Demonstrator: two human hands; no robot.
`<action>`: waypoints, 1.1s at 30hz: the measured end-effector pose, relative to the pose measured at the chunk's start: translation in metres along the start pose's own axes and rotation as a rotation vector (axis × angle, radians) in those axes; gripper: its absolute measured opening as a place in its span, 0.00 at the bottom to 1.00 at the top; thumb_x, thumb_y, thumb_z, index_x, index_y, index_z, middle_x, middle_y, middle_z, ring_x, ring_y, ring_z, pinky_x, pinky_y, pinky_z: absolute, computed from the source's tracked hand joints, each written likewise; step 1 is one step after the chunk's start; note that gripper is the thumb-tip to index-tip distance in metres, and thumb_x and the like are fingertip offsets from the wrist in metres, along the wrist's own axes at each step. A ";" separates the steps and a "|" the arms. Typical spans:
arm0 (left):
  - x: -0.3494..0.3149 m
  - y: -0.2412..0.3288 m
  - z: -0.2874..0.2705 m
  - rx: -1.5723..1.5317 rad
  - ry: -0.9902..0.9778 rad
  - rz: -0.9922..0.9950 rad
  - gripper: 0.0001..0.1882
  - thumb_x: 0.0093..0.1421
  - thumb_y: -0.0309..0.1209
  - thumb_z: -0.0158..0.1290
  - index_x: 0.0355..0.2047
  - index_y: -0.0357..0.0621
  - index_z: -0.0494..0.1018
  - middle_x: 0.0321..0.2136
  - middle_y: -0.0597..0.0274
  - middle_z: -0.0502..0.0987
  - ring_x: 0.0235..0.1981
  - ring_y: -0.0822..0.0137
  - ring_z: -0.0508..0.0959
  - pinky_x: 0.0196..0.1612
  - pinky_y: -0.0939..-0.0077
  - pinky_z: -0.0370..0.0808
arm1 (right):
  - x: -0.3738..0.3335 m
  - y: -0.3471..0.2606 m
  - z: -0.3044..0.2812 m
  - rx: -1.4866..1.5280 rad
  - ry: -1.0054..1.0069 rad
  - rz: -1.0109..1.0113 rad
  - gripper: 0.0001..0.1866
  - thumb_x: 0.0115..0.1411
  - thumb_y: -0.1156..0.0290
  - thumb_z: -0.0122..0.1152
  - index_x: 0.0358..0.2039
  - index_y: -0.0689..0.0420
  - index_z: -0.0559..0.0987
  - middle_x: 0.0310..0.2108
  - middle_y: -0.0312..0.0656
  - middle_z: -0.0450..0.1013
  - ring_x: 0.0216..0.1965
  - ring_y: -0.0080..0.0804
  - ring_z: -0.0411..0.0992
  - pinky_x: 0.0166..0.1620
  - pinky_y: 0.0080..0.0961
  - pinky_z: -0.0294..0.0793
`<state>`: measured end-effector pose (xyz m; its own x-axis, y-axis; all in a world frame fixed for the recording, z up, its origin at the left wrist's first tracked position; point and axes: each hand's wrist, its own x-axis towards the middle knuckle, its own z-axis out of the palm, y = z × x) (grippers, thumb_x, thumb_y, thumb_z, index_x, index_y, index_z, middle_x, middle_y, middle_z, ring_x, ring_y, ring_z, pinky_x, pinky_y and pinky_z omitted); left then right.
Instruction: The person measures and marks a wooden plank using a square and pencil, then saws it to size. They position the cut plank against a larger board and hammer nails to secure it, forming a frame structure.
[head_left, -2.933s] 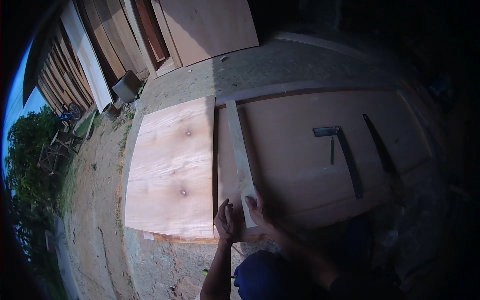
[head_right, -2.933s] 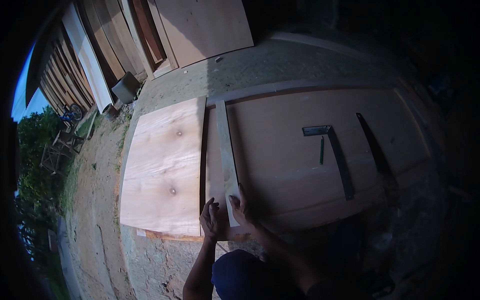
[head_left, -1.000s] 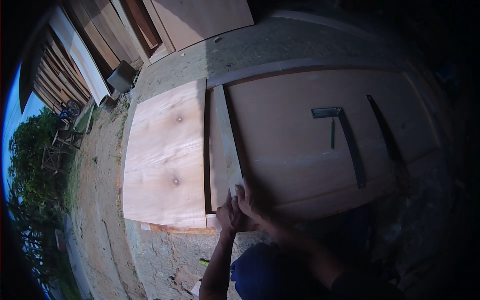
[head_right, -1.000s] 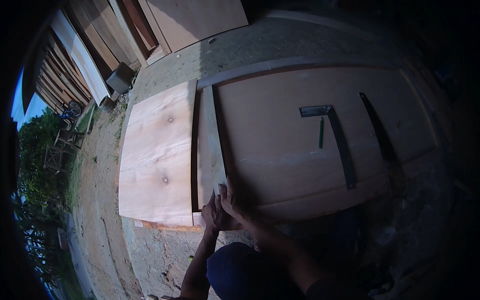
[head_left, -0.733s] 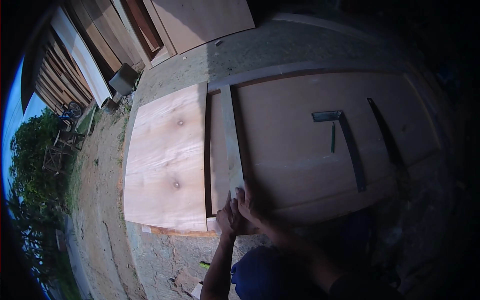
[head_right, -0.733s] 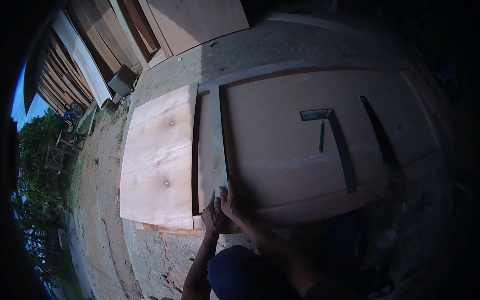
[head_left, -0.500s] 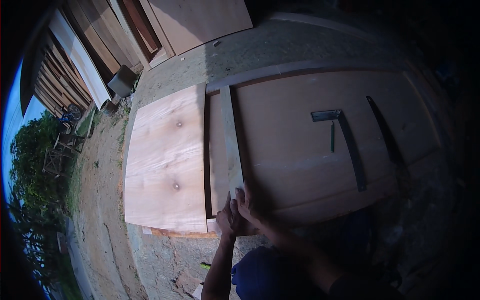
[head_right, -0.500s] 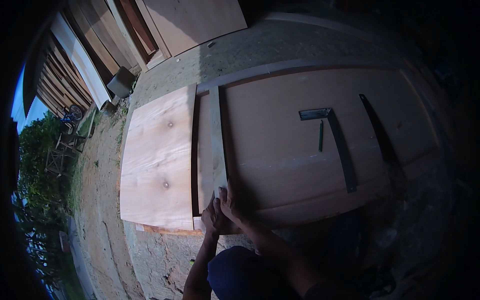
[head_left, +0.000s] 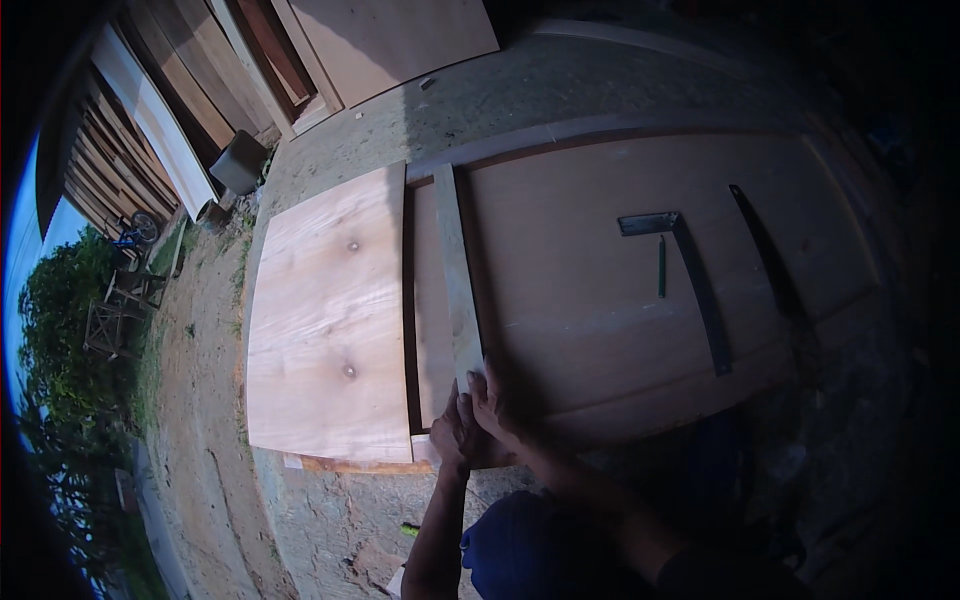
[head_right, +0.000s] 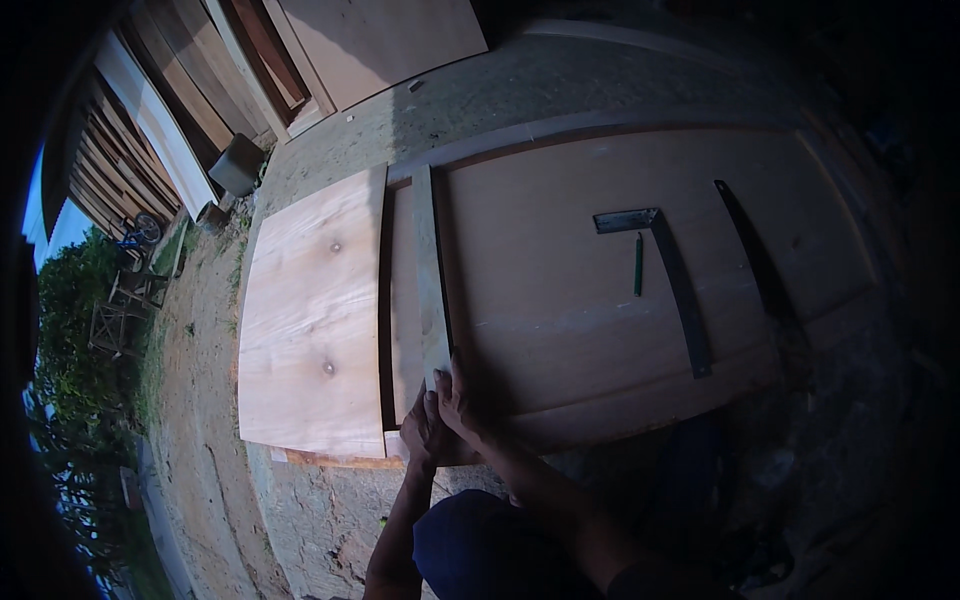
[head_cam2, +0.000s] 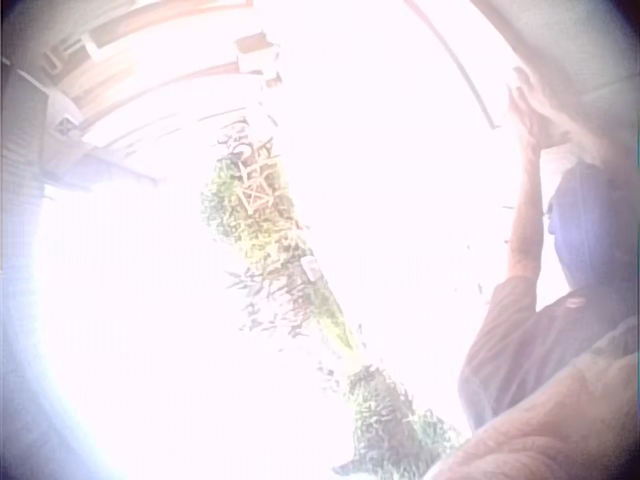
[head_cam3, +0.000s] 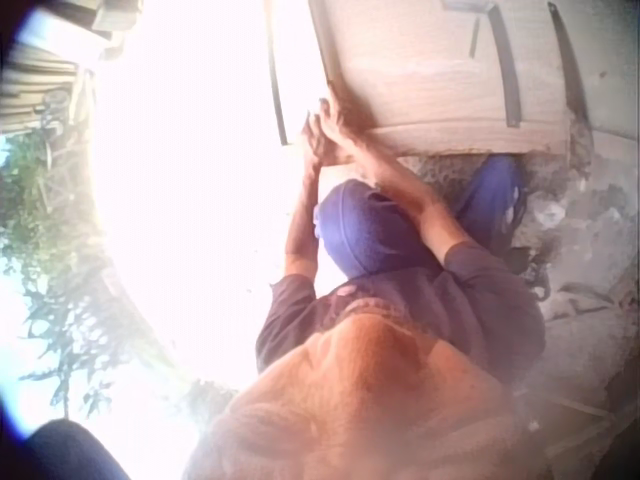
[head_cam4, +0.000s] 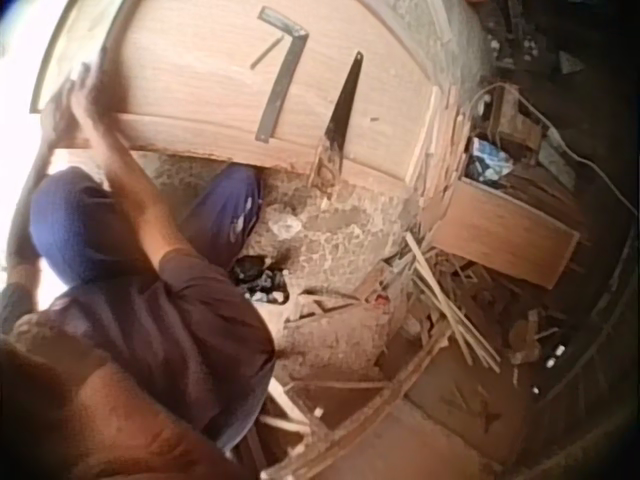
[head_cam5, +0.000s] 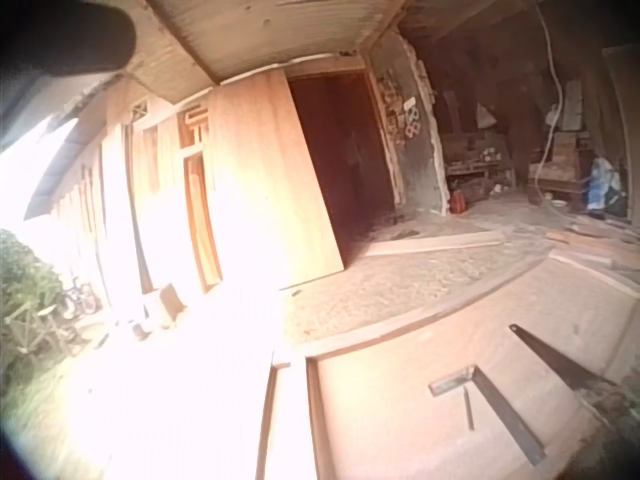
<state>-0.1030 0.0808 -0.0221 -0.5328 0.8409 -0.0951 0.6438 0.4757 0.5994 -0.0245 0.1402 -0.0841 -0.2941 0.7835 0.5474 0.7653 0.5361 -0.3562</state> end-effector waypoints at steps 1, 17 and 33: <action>0.008 0.007 0.005 -0.037 -0.008 0.037 0.31 0.72 0.55 0.34 0.68 0.56 0.66 0.37 0.36 0.82 0.40 0.34 0.82 0.42 0.42 0.76 | 0.006 0.011 0.010 0.073 -0.020 0.071 0.22 0.68 0.59 0.59 0.55 0.61 0.78 0.54 0.53 0.74 0.52 0.52 0.75 0.54 0.39 0.77; 0.035 -0.012 -0.017 -0.332 -0.321 -0.006 0.31 0.67 0.56 0.52 0.52 0.36 0.74 0.32 0.45 0.83 0.36 0.54 0.84 0.41 0.61 0.77 | -0.004 0.038 -0.106 0.429 -0.638 -0.072 0.34 0.61 0.70 0.64 0.67 0.63 0.65 0.42 0.57 0.77 0.44 0.57 0.77 0.47 0.48 0.77; 0.062 0.002 0.024 -0.429 -0.110 -0.101 0.29 0.69 0.53 0.52 0.39 0.31 0.75 0.25 0.62 0.78 0.27 0.73 0.75 0.31 0.72 0.72 | -0.018 0.036 -0.097 0.350 -0.470 -0.152 0.35 0.58 0.72 0.64 0.66 0.63 0.66 0.37 0.49 0.78 0.38 0.48 0.78 0.40 0.43 0.80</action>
<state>-0.1217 0.1401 -0.0456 -0.5048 0.8291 -0.2405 0.2934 0.4268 0.8554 0.0637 0.1156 -0.0335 -0.6678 0.7022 0.2468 0.4846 0.6619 -0.5719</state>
